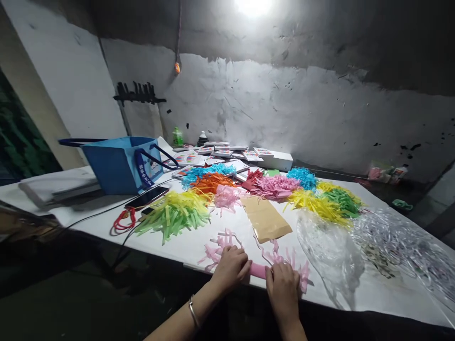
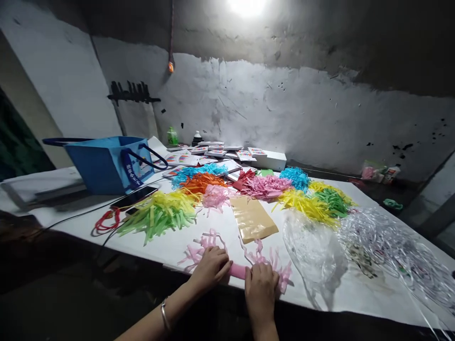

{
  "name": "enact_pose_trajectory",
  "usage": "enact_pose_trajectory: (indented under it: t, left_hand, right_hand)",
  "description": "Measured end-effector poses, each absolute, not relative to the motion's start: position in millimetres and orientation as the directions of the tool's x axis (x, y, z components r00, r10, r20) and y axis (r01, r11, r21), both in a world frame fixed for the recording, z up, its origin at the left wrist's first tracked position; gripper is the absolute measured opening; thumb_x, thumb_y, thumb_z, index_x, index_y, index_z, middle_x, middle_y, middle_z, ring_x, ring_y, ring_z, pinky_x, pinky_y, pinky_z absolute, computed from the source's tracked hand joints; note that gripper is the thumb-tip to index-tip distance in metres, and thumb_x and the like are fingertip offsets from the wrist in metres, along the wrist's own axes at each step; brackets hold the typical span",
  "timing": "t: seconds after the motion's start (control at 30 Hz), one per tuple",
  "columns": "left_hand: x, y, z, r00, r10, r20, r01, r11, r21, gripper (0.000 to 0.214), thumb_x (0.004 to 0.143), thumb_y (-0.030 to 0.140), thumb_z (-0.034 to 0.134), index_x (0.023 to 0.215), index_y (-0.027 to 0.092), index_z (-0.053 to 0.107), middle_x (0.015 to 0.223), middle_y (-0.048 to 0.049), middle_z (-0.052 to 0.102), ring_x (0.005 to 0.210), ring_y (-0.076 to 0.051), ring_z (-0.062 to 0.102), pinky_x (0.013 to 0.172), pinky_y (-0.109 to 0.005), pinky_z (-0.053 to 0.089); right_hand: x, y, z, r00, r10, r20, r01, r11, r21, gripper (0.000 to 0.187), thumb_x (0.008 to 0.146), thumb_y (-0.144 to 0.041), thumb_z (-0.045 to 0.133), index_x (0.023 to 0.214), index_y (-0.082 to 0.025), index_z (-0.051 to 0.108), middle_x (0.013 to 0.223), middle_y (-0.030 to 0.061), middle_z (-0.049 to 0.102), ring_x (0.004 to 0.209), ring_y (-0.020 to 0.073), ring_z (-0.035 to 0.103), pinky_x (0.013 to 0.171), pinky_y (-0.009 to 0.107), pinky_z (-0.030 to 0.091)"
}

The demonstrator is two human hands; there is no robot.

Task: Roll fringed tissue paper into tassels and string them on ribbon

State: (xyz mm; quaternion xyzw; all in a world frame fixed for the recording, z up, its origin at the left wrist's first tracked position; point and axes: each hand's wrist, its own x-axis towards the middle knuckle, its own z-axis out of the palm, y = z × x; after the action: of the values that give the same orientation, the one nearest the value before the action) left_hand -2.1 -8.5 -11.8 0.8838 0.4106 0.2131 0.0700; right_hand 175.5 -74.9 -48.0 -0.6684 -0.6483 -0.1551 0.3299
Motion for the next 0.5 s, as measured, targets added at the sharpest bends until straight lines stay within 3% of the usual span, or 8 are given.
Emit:
enact_pose_trajectory:
  t: [0.1, 0.2, 0.27, 0.33, 0.4, 0.5]
  left_hand:
    - [3.7, -12.6, -10.6, 0.521, 0.786, 0.333, 0.742, -0.610, 0.278, 0.024, 0.092, 0.023, 0.057, 0.070, 0.016, 0.064, 0.078, -0.0026, 0.067, 0.082, -0.021, 0.057, 0.080, -0.038, 0.034]
    - [9.0, -15.3, -10.9, 0.471, 0.806, 0.358, 0.782, -0.569, 0.255, 0.022, 0.086, 0.020, 0.061, 0.065, 0.016, 0.063, 0.074, -0.0029, 0.067, 0.081, -0.022, 0.057, 0.082, -0.041, 0.034]
    - [11.6, -15.9, -12.6, 0.429, 0.817, 0.386, 0.806, -0.539, 0.244, 0.018, 0.084, 0.018, 0.062, 0.067, 0.016, 0.063, 0.075, -0.0044, 0.066, 0.082, -0.023, 0.057, 0.086, -0.045, 0.033]
    - [12.3, -15.7, -15.2, 0.390, 0.819, 0.420, 0.823, -0.515, 0.241, 0.006, 0.083, 0.015, 0.062, 0.078, 0.016, 0.066, 0.087, -0.0065, 0.068, 0.090, -0.025, 0.057, 0.094, -0.050, 0.029]
    - [10.3, -15.1, -18.1, 0.446, 0.760, 0.474, 0.778, -0.591, 0.215, 0.008, 0.084, 0.013, 0.063, 0.088, 0.019, 0.065, 0.099, -0.0049, 0.069, 0.099, -0.024, 0.056, 0.102, -0.051, 0.023]
    - [1.8, -16.0, -20.8, 0.652, 0.565, 0.507, 0.591, -0.797, 0.128, 0.009, 0.087, 0.014, 0.062, 0.087, 0.023, 0.063, 0.095, 0.0016, 0.070, 0.097, -0.019, 0.056, 0.107, -0.045, 0.019]
  right_hand:
    - [180.2, -69.9, -51.2, 0.104, 0.753, 0.650, 0.962, 0.089, -0.257, 0.017, 0.092, -0.022, 0.054, 0.075, -0.022, 0.055, 0.076, 0.0047, 0.061, 0.077, 0.0257, 0.056, 0.071, 0.037, 0.033]
    - [185.3, -66.2, -53.6, 0.065, 0.743, 0.666, 0.944, 0.171, -0.283, 0.009, 0.091, -0.016, 0.052, 0.089, -0.022, 0.058, 0.080, 0.0036, 0.063, 0.074, 0.0231, 0.058, 0.069, 0.035, 0.036]
    - [187.2, -65.2, -54.0, 0.037, 0.730, 0.682, 0.928, 0.228, -0.294, 0.018, 0.090, -0.011, 0.047, 0.096, -0.024, 0.059, 0.087, 0.0037, 0.065, 0.079, 0.0222, 0.060, 0.072, 0.036, 0.039]
    - [187.6, -66.0, -53.5, 0.016, 0.715, 0.699, 0.915, 0.272, -0.299, 0.024, 0.089, -0.009, 0.044, 0.090, -0.027, 0.060, 0.092, 0.0031, 0.066, 0.087, 0.0229, 0.061, 0.083, 0.040, 0.040]
    - [187.6, -68.5, -52.3, -0.014, 0.685, 0.728, 0.892, 0.337, -0.300, 0.027, 0.089, -0.010, 0.042, 0.081, -0.028, 0.060, 0.090, 0.0011, 0.067, 0.093, 0.0234, 0.061, 0.097, 0.046, 0.036]
    - [188.7, -73.9, -50.4, -0.080, 0.619, 0.781, 0.832, 0.473, -0.290, 0.019, 0.090, -0.018, 0.047, 0.087, -0.028, 0.063, 0.087, -0.0008, 0.069, 0.096, 0.0232, 0.062, 0.111, 0.052, 0.024]
